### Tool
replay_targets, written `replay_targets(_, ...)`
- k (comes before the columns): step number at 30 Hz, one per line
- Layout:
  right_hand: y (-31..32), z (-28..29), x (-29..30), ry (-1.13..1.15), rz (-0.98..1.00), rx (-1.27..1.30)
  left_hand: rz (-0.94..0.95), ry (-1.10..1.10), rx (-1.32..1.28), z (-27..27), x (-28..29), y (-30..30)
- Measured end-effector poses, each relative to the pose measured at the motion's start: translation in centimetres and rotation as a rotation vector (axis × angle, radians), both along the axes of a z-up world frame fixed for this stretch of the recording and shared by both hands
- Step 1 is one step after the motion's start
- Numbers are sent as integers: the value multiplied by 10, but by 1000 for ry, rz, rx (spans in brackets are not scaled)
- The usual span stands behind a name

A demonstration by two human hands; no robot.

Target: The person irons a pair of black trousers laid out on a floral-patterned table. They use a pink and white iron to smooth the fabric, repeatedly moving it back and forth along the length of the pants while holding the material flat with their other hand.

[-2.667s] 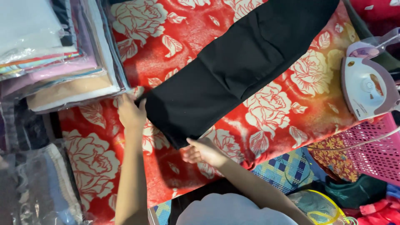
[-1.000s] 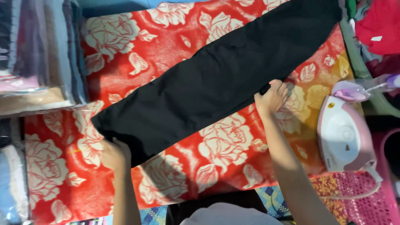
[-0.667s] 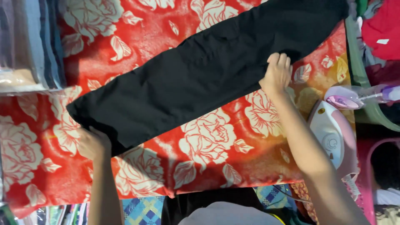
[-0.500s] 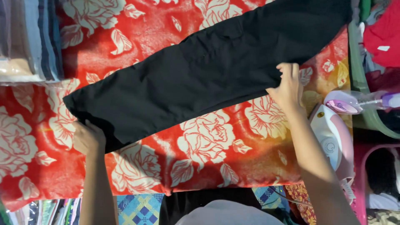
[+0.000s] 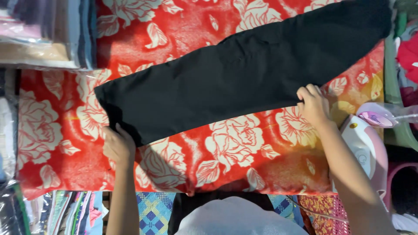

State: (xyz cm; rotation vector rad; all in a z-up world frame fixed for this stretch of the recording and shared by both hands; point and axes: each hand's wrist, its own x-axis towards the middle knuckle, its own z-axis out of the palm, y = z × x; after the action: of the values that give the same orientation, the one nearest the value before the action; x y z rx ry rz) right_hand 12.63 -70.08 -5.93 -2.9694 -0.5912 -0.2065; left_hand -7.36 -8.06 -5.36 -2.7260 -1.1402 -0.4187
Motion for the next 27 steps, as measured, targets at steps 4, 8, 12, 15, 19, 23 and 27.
replay_targets(4,5,-5,-5,245,-197,-91,46,-91,-4,16,0,-11)
replay_targets(8,13,-15,-15,198,-355,-109,-74,-181,-37,7,-8,-2)
replay_targets(12,16,-4,-13,171,-361,82,60,-46,-436,10,-11,20)
replay_targets(15,36,30,-34,164,-309,142,1,-61,-486,29,-24,44)
replay_targets(19,52,18,-67,403,-272,17,103,-20,-384,24,-56,80)
replay_targets(23,32,31,-37,1026,-328,281,-112,-100,-22,63,-39,70)
replay_targets(27,95,81,48,478,-373,227,-429,-295,-181,66,43,52)
